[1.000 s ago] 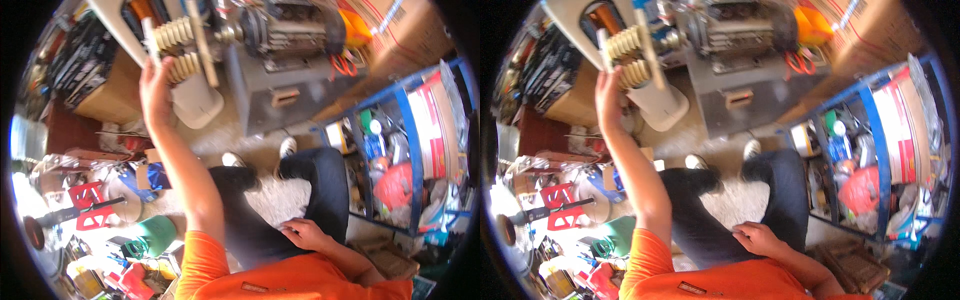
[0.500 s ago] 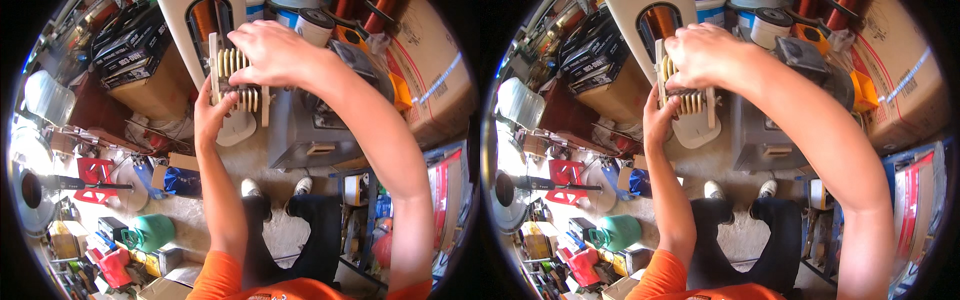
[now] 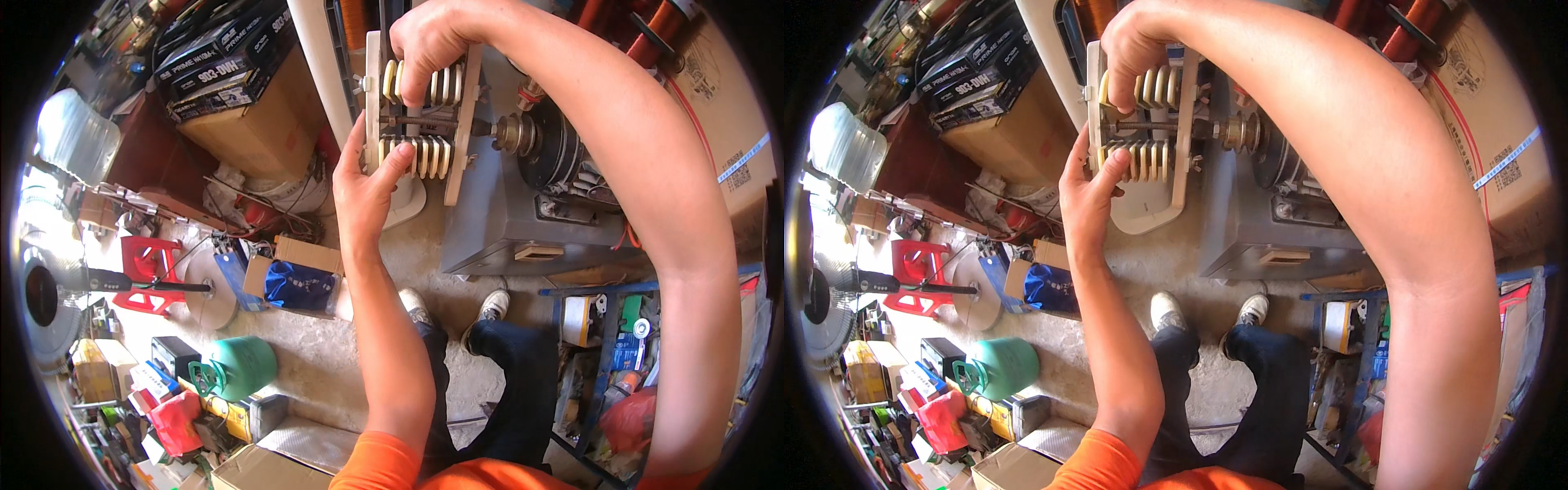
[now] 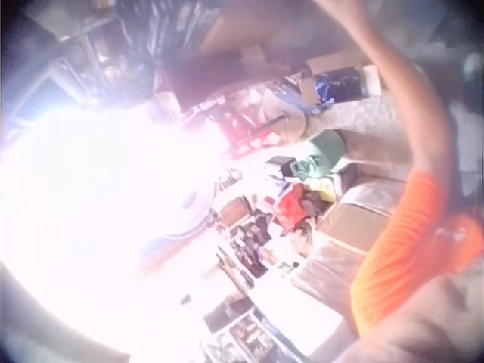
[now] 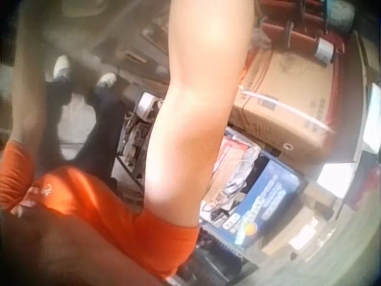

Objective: The person assembles a wooden component by inserting a metal rod through a stack of circular wooden pieces and securing them with a metal bracket. They then attach the assembled unit to a motor shaft and wrap a string around the wooden stack.

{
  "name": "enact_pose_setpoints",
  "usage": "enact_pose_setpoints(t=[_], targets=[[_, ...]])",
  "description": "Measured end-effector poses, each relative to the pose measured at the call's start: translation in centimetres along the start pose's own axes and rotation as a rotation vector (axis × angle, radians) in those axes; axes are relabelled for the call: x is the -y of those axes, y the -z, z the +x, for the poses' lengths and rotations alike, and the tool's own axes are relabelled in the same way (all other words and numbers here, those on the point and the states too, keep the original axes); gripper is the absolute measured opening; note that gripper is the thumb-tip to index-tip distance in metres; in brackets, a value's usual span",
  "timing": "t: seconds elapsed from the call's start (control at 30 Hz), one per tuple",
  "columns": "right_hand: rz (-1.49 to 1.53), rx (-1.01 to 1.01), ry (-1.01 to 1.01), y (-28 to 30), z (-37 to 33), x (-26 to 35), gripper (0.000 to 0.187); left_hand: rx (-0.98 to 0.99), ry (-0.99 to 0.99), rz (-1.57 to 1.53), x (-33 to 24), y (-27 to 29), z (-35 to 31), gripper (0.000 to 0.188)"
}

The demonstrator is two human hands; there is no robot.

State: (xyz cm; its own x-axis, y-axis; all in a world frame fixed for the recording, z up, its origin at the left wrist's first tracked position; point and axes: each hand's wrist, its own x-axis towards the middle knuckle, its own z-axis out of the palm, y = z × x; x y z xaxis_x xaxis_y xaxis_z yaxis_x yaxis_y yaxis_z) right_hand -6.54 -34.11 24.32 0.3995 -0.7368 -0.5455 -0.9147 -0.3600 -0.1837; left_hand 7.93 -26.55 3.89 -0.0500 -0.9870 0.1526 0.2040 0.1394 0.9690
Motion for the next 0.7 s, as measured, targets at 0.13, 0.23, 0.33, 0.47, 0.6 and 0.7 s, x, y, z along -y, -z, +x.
enact_pose_setpoints(t=[0.13, 0.23, 0.33, 0.47, 0.6, 0.7], targets=[[0.123, -0.013, 0.061, -0.6, 0.5, -0.4, 0.045, 0.058, 0.031, -0.031, -0.1, 0.9, 0.3, 0.074], [0.030, -0.092, 0.051, -1.4, 1.3, -0.6, 0.045, 0.073, 0.061, -0.024, -0.1, 1.2, 0.4, 0.074], [0.033, -0.086, 0.093, -1.9, 0.9, -0.6, 0.041, 0.080, 0.060, -0.021, -0.2, 1.0, 0.5, 0.073], [0.064, -0.109, 0.104, -2.4, 1.4, -0.8, 0.040, 0.059, 0.016, 0.028, 0.4, 1.2, 0.5, 0.069], [0.018, -0.143, 0.077, -2.3, 0.7, -0.5, 0.042, 0.073, 0.057, -0.007, -0.5, 1.1, 0.4, 0.073], [0.030, -0.116, 0.060, -2.2, 0.6, 0.0, 0.043, 0.065, 0.063, -0.007, -0.4, 1.1, 0.4, 0.073]])
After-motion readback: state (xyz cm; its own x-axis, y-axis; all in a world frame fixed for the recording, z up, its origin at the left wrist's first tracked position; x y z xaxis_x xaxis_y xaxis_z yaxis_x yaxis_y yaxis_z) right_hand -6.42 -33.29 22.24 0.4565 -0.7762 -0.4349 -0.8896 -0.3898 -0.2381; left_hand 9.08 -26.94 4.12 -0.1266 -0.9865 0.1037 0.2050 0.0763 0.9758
